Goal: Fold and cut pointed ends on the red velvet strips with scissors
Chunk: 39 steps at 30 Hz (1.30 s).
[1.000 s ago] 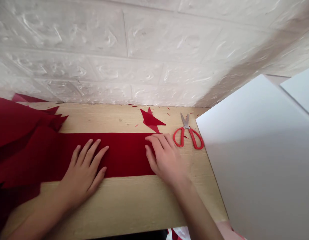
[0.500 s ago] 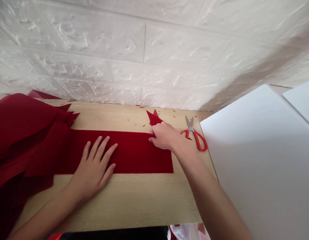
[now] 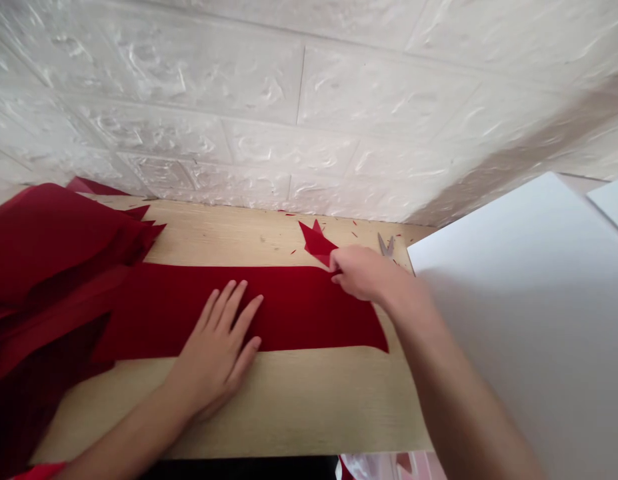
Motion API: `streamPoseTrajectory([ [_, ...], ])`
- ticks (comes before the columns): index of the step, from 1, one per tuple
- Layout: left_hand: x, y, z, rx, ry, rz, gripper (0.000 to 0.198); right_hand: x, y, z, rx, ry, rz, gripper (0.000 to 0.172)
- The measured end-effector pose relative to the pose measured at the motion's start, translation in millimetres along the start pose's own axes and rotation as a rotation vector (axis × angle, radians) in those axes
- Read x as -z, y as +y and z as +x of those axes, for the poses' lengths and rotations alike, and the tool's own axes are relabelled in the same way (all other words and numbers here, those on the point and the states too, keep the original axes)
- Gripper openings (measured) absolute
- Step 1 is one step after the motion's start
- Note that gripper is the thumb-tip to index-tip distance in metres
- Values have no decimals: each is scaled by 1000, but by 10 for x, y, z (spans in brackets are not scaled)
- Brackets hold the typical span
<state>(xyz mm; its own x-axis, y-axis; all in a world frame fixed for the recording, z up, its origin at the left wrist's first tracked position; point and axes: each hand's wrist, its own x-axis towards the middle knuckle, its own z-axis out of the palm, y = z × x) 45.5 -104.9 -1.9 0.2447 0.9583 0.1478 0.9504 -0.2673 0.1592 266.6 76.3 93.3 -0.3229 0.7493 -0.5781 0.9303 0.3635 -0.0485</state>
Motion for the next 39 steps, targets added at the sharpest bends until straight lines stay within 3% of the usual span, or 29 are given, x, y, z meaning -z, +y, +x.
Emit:
streamPoseTrajectory([
  [4, -32, 234, 124, -16, -14, -20, 64, 107, 320, 66, -99, -41, -47, 13],
  [9, -9, -5, 165, 95, -40, 23, 66, 13, 483, 97, -95, -47, -52, 16],
  [15, 37, -438, -17, 224, -25, 145, 65, -82, 407, 69, -89, -57, -3, 15],
  [23, 48, -716, -121, 364, -72, 91, 78, -133, 336, 41, 6, -8, 63, 16],
  [26, 89, -764, -124, 392, -78, 62, 79, -196, 346, 72, 51, 9, 71, 18],
  [33, 90, -737, -82, 538, -42, 43, 102, -195, 266, 109, -24, -17, 41, 21],
  [37, 145, -706, -36, 549, -90, 62, 109, -158, 253, 86, -136, 30, 21, 12],
  [39, 176, -695, -11, 560, -121, 64, 113, -161, 255, 33, -210, 64, -5, 17],
])
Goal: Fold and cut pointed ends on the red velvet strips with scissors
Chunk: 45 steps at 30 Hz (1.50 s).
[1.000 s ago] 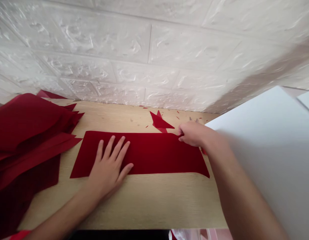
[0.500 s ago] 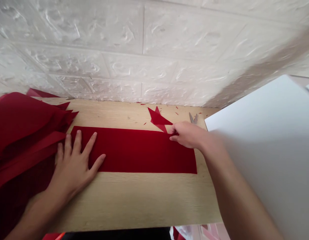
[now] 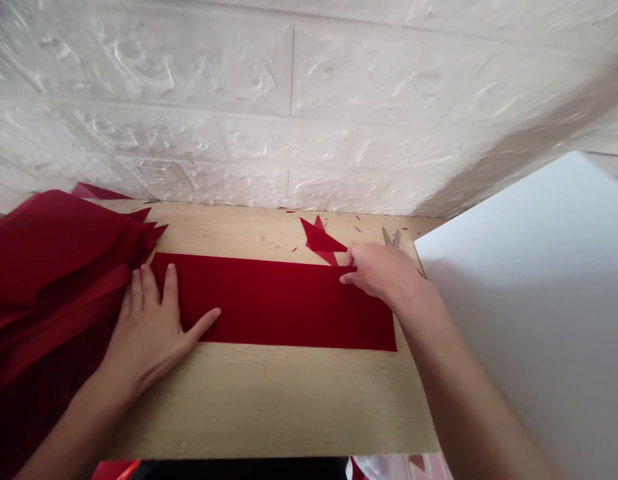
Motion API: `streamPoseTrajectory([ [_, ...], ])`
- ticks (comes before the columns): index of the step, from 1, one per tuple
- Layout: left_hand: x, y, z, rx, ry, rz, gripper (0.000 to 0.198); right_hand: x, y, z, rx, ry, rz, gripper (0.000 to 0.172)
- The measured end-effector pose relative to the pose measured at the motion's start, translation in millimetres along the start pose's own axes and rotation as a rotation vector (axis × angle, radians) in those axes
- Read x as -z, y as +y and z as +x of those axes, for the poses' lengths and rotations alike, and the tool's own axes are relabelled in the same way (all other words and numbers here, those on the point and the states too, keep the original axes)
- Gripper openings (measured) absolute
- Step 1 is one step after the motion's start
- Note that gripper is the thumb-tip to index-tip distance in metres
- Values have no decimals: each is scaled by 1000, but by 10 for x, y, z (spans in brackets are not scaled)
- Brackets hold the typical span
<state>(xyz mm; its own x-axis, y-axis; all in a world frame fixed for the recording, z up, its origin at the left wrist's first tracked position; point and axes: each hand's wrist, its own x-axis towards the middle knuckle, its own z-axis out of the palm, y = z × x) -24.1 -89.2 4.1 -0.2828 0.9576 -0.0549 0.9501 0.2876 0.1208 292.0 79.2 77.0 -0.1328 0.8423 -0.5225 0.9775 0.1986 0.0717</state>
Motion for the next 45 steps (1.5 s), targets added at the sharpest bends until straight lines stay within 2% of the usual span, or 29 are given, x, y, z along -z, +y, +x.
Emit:
streamPoseTrajectory([
  [3, 14, 30, 15, 12, -7, -4, 109, -59, -74, -180, -2, 197, -113, 23],
  [5, -10, 47, 18, 6, 27, -15, 102, -144, -254, -342, 66, 439, -179, 24],
  [7, -46, 55, 17, 2, 67, -31, 99, -258, -524, -475, 178, 599, -79, 30],
  [9, -81, 52, 13, 5, 93, -48, 100, -390, -783, -529, 409, 617, 69, 49],
  [10, -94, 47, 11, 6, 101, -54, 100, -462, -870, -521, 474, 615, 97, 60],
  [13, -118, 33, 7, -2, 117, -65, 102, -691, -860, -407, 475, 574, 92, 78],
  [16, -129, 37, 7, 3, 123, -62, 103, -896, -580, -284, 386, 574, 93, 75],
  [19, -134, 53, 11, 19, 113, -37, 105, -1017, -369, -218, 370, 584, 82, 73],
  [27, -56, 51, 10, 18, 110, 10, 111, -1043, -409, -188, 356, 574, 66, 79],
  [29, -12, 162, 42, -81, 164, 31, 108, -1041, -412, -189, 356, 568, 57, 80],
  [32, 20, 399, 145, -340, 185, 16, 101, -1050, -406, -190, 358, 559, 39, 80],
  [33, 14, 455, 193, -383, 168, 9, 99, -1056, -405, -190, 355, 561, 36, 80],
  [35, -24, 476, 294, -340, 134, 18, 98, -1073, -402, -188, 351, 572, 31, 80],
  [37, -77, 359, 385, -206, 126, 49, 101, -1090, -398, -184, 353, 582, 30, 80],
  [39, -120, 153, 447, -109, 128, 57, 100, -1100, -393, -180, 361, 585, 33, 81],
  [42, -142, -141, 482, -117, 117, 1, 94, -1093, -386, -179, 357, 569, 47, 82],
  [45, -121, -285, 470, -161, 108, -70, 86, -1069, -381, -180, 342, 536, 57, 81],
])
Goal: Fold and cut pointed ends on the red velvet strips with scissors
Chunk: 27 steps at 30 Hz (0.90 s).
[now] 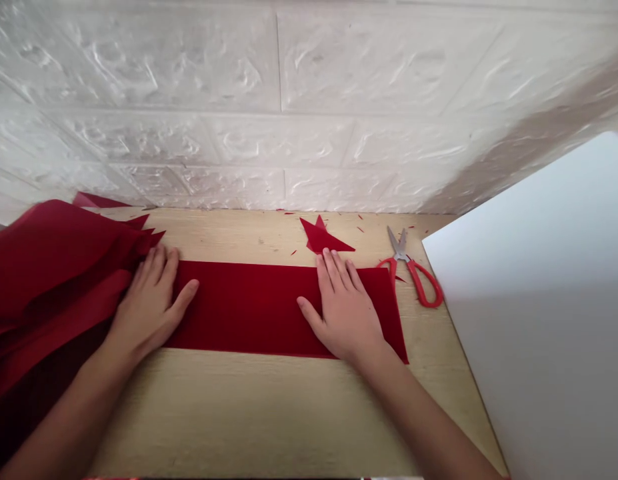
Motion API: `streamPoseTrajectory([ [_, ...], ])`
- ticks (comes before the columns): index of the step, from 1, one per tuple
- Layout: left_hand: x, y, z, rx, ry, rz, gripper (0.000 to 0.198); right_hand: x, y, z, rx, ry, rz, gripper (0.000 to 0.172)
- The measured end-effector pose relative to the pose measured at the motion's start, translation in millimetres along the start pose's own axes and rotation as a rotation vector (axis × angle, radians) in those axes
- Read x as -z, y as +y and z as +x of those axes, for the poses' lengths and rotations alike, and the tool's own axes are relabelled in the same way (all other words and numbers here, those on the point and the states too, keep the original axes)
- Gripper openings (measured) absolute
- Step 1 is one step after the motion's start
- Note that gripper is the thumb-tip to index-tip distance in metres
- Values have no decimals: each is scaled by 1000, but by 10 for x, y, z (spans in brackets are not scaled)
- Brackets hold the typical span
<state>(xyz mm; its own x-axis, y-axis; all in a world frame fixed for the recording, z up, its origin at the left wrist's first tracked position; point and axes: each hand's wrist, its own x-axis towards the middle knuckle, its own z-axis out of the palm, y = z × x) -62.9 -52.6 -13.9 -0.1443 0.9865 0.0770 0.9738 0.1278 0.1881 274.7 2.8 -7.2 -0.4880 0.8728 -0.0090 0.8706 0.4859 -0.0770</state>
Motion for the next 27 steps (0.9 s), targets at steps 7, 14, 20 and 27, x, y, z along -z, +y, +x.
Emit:
streamPoseTrajectory([
  [7, 61, 25, -27, -31, -18, 4, 90, -4, 17, -17, 16, 18, 49, 81],
  [14, 88, -6, -23, -20, -61, -37, 98, 32, 32, -58, 82, 66, 111, 79],
  [20, 101, -80, -36, -92, -84, -62, 97, 62, 26, -26, 45, -8, 102, 80],
  [27, 81, -33, -42, -47, -88, -16, 104, 43, 39, -56, 64, 102, 197, 76],
])
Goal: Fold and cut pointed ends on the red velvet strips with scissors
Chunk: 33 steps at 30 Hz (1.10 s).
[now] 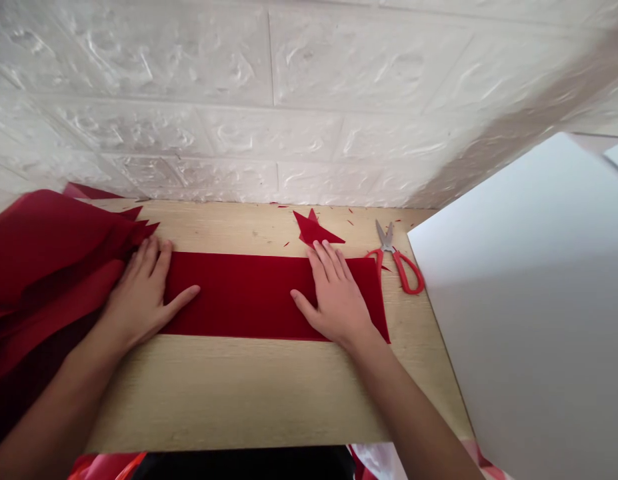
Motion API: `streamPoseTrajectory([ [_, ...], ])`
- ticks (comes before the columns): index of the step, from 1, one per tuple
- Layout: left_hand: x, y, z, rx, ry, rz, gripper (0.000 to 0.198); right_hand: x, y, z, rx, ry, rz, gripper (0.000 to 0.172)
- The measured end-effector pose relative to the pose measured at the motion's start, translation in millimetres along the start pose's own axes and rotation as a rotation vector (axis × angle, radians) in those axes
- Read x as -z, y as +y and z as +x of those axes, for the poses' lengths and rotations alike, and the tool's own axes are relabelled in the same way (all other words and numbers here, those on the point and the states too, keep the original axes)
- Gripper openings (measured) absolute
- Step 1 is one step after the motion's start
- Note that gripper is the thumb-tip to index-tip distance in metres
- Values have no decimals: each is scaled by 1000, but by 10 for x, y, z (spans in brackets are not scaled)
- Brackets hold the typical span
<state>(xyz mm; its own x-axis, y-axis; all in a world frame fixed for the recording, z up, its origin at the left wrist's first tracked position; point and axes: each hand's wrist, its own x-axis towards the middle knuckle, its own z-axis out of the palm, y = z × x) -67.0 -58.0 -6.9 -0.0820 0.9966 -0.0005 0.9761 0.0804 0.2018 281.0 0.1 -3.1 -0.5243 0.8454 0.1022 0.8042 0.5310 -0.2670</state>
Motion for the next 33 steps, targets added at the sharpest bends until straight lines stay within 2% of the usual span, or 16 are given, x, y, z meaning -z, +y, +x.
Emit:
streamPoseTrajectory([
  [13, -13, 5, -15, -18, 53, -19, 96, 35, 10, -43, 16, 83, 131, 63],
  [20, -17, 9, -14, -6, 28, -13, 98, 152, 4, -91, 312, 292, 166, 30],
  [23, -11, -7, -31, -24, 28, -25, 97, 224, -35, -129, 383, 347, 175, 19],
  [25, 19, -15, -44, -92, 62, -22, 91, 259, -79, -155, 429, 302, 213, 12],
  [28, 119, 26, -59, -284, 176, 9, 75, 272, -149, -179, 502, 202, 245, 12],
  [31, 222, 164, -80, -478, 294, 8, 62, 245, -194, -185, 540, 131, 200, 19],
  [33, 239, 299, -108, -626, 332, -26, 48, 221, -207, -185, 560, 95, 166, 22],
])
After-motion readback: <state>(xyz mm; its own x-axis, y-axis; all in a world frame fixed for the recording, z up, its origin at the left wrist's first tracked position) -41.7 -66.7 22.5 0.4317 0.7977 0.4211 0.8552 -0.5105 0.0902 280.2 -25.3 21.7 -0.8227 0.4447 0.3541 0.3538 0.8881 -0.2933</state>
